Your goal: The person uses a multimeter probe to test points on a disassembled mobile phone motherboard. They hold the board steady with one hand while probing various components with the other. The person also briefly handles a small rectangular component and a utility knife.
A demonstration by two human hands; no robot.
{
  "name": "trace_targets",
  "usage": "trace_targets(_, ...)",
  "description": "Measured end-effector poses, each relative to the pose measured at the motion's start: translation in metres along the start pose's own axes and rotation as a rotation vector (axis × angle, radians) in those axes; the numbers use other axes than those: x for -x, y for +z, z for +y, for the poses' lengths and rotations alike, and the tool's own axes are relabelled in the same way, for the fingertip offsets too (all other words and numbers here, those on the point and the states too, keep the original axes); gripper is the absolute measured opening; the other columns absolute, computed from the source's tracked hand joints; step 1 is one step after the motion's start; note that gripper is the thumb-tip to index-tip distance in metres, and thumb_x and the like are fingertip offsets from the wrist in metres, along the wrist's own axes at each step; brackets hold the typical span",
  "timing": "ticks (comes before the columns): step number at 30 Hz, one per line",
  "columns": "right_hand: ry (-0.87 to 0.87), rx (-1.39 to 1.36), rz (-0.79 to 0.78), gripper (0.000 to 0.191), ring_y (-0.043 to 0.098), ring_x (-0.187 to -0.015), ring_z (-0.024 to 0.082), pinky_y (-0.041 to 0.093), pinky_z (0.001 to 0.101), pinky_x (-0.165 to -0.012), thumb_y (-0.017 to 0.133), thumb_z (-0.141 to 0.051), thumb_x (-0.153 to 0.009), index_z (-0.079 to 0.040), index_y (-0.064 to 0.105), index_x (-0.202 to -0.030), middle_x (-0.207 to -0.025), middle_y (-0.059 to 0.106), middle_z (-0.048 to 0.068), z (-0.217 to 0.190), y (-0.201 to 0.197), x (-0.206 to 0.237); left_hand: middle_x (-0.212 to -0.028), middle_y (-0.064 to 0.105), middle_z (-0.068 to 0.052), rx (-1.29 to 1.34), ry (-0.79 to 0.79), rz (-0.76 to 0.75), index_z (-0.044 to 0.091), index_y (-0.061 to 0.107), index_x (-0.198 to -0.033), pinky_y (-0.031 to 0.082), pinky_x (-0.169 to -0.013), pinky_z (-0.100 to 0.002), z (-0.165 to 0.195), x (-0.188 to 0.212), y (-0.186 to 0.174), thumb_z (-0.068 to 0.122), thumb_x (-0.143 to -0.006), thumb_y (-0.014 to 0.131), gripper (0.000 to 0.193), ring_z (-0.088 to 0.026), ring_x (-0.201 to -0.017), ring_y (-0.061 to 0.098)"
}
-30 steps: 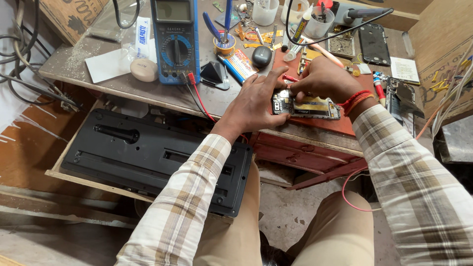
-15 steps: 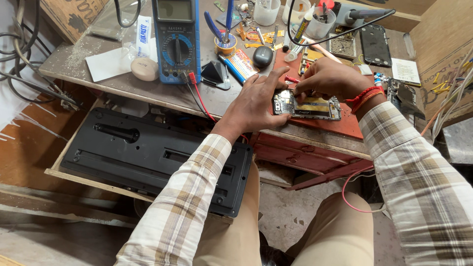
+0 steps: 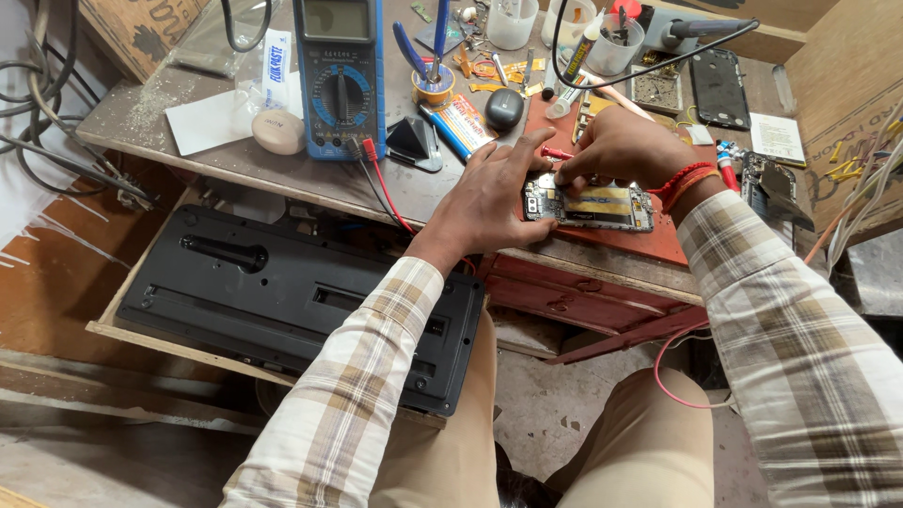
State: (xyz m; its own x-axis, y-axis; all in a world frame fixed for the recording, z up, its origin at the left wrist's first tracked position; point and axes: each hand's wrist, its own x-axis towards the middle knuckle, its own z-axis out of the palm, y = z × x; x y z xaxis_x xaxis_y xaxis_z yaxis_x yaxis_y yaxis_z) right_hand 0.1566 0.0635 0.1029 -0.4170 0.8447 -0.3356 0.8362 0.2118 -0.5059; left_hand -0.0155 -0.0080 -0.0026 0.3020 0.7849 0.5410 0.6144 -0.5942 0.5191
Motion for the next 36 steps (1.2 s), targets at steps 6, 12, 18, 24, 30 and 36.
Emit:
trace_targets(6, 0.057, 0.227, 0.043, 0.031, 0.056, -0.054, 0.014, 0.039, 0.0313, -0.05, 0.089, -0.037, -0.075, -0.006, 0.083, -0.07, -0.063, 0.069, 0.004, -0.011, -0.005, 0.007, -0.12, 0.073, -0.008, 0.004, 0.001, 0.005, 0.015, 0.026, -0.154, 0.031, -0.121, -0.052, -0.001, 0.001, 0.0, 0.034, -0.071, 0.088, 0.105, -0.03, -0.124, 0.063)
trace_targets(12, 0.077, 0.241, 0.05, 0.041, 0.05, -0.052, 0.016, 0.035, 0.0344, -0.048, 0.092, -0.044, -0.07, -0.005, 0.081, -0.07, -0.058, 0.06, 0.004, -0.012, -0.006, 0.004, -0.122, 0.073, -0.008, 0.015, 0.012, 0.014, 0.014, 0.027, -0.154, 0.031, -0.12, -0.052, -0.002, 0.001, 0.002, 0.033, -0.07, 0.088, 0.105, -0.03, -0.125, 0.062)
trace_targets(18, 0.132, 0.249, 0.067, 0.043, 0.052, -0.051, 0.017, 0.037, 0.0337, -0.047, 0.093, -0.045, -0.069, -0.005, 0.079, -0.068, -0.057, 0.059, 0.003, -0.003, -0.005, -0.002, -0.12, 0.073, -0.008, -0.005, 0.003, 0.001, 0.014, 0.028, -0.153, 0.033, -0.119, -0.051, -0.003, 0.001, 0.002, 0.035, -0.071, 0.089, 0.104, -0.03, -0.125, 0.062)
trace_targets(24, 0.197, 0.223, 0.034, 0.044, 0.051, -0.052, 0.017, 0.037, 0.0335, -0.048, 0.092, -0.048, -0.071, -0.006, 0.079, -0.069, -0.059, 0.058, 0.002, 0.007, -0.005, -0.013, -0.12, 0.074, -0.007, 0.009, 0.044, 0.017, 0.013, 0.028, -0.153, 0.034, -0.118, -0.052, -0.004, 0.002, 0.002, 0.033, -0.072, 0.088, 0.102, -0.03, -0.124, 0.062)
trace_targets(30, 0.156, 0.167, 0.004, 0.045, 0.052, -0.053, 0.017, 0.038, 0.0343, -0.05, 0.092, -0.046, -0.07, -0.004, 0.079, -0.07, -0.06, 0.062, 0.003, 0.014, -0.005, -0.017, -0.123, 0.072, -0.007, 0.004, 0.045, 0.023, 0.014, 0.027, -0.154, 0.033, -0.119, -0.051, -0.005, 0.003, 0.003, 0.035, -0.073, 0.088, 0.104, -0.029, -0.126, 0.062)
trace_targets(36, 0.163, 0.2, 0.057, 0.044, 0.057, -0.057, 0.017, 0.04, 0.0321, -0.052, 0.093, -0.045, -0.072, -0.004, 0.079, -0.072, -0.063, 0.065, 0.004, 0.018, -0.004, -0.016, -0.124, 0.073, -0.007, 0.004, 0.04, 0.019, 0.015, 0.027, -0.153, 0.032, -0.119, -0.051, -0.004, 0.002, 0.002, 0.035, -0.072, 0.088, 0.104, -0.03, -0.126, 0.062)
